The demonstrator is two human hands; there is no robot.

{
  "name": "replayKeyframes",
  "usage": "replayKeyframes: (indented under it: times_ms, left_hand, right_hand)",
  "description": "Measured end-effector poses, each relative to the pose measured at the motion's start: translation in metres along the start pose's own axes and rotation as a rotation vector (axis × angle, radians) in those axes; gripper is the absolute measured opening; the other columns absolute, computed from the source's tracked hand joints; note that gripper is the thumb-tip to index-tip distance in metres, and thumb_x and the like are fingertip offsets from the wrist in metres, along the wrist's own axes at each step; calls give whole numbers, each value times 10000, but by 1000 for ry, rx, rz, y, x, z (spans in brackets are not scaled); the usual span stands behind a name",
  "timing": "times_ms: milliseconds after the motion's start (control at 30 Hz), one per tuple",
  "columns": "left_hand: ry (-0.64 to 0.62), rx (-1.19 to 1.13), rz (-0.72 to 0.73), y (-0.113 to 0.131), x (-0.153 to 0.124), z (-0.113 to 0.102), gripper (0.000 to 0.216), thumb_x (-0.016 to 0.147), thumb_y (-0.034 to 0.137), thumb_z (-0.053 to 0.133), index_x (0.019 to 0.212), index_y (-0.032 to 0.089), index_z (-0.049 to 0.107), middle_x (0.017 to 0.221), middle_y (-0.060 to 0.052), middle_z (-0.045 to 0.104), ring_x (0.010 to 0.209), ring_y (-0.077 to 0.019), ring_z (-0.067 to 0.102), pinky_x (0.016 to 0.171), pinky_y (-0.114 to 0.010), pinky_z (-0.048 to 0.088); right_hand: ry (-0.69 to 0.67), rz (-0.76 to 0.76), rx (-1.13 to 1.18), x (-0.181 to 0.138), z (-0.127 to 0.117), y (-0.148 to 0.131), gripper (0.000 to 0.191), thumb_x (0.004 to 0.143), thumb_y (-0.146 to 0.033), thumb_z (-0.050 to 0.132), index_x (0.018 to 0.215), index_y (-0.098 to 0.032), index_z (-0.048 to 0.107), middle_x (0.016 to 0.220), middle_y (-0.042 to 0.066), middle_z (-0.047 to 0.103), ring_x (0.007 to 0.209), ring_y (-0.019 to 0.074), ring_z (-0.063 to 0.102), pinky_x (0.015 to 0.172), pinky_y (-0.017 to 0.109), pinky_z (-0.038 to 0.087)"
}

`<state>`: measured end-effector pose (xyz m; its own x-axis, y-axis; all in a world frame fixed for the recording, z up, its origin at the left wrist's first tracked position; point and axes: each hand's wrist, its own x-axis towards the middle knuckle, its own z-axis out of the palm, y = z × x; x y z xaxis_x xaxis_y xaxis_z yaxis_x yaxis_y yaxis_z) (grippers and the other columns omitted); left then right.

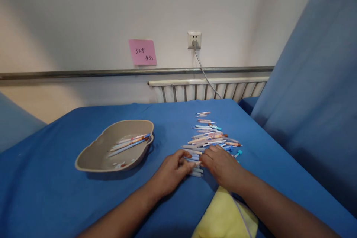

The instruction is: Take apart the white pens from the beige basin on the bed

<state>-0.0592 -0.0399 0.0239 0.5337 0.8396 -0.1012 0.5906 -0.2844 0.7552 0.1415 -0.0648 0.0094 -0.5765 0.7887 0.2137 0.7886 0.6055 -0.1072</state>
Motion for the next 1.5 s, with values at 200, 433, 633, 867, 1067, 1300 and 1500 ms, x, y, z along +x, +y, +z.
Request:
replayKeyframes:
  times_ms: [200,433,633,867,1067,1300,1500]
  left_hand:
    - [75,239,150,2,-8,-7,247,899,349,417,797,191,577,754,-15,627,711,-156,559,638,-245,390]
    - [102,239,173,-3,-7,-5,321,842,409,525,1071,190,578,946,-44,658,810,-175,588,726,-263,436]
    - [131,219,144,-6,-8,-5,232,932,274,349,1026,206,549,784,-17,648,722,-162,596,674,-261,435]
    - [133,262,285,-6,-12,-1,294,848,295,537,1131,219,512,1007,-51,631,905,-193,579,799,-296,438]
    - [40,165,115,-8,-8,1,277,951,309,302,1064,208,534,688,9,638,670,-152,604,654,-248,435]
    - [152,158,15,-11,-3,-15,324,934,410,325,983,206,572,552,40,568,561,-146,574,569,-235,389]
    - [242,222,43,-19,0,-20,286,917,391,381,972,201,588,698,6,632,655,-157,581,603,-250,373]
  right_hand:
    - [24,48,34,-2,0,2,176,946,-216,410,956,-183,583,875,46,574,841,189,460,717,311,297]
    - [-8,22,15,-3,-2,1,188,947,-227,405,958,-192,590,875,46,586,852,198,475,727,315,303]
    - [0,18,40,-4,-3,0,205,952,-247,398,950,-192,596,871,46,588,855,197,477,724,321,304]
    - [23,24,78,-5,-5,-1,208,953,-241,396,943,-188,596,877,46,594,865,195,481,741,315,308]
    - [45,30,64,-4,-3,1,196,945,-256,420,897,-202,602,829,29,596,821,190,481,718,315,300]
    - [45,105,21,-8,-6,16,211,946,-250,412,915,-208,617,855,41,613,856,199,509,772,329,309]
    - [-14,228,60,-14,-8,30,165,909,-231,467,896,-194,628,880,58,633,876,214,542,783,337,348]
